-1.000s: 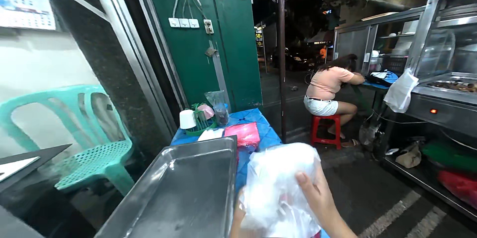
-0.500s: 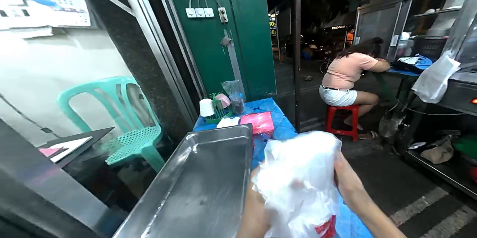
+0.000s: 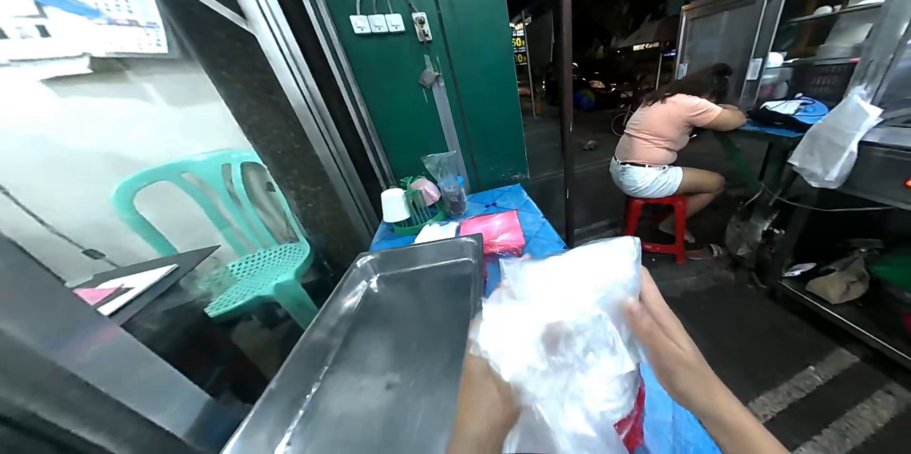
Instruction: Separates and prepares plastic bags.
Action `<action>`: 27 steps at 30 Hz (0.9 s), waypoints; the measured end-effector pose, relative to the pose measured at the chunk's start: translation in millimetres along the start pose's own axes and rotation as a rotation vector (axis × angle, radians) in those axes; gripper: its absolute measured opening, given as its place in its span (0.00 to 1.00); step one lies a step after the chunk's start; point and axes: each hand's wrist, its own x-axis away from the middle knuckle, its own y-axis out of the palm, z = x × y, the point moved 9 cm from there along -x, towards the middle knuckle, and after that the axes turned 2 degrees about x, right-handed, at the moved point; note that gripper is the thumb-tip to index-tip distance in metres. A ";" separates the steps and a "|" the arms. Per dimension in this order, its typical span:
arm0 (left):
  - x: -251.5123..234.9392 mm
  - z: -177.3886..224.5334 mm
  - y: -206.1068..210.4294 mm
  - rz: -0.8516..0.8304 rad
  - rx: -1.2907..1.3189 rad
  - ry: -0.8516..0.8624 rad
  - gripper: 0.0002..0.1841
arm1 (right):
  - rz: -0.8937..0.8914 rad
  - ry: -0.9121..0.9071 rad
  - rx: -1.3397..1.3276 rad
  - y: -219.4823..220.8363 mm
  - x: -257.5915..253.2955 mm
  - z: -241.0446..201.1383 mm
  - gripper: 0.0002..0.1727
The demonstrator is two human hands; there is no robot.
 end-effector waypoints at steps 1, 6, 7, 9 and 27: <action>-0.1 -0.7 4.3 -0.014 -0.026 -0.012 0.32 | 0.040 0.003 0.042 3.8 -0.3 -2.4 0.48; 23.8 -11.8 20.1 -0.087 -0.274 -0.040 0.36 | 0.206 -0.132 0.216 9.4 30.4 13.6 0.60; 26.7 -12.1 20.4 -0.075 -0.252 -0.014 0.35 | 0.208 -0.137 0.234 9.9 37.1 17.8 0.61; 26.2 -16.1 23.6 -0.091 -0.161 0.013 0.34 | 0.178 -0.089 0.179 9.3 46.6 27.4 0.60; -29.2 11.5 14.6 -0.229 0.092 0.061 0.33 | 0.067 -0.046 -0.043 -20.5 14.9 17.8 0.46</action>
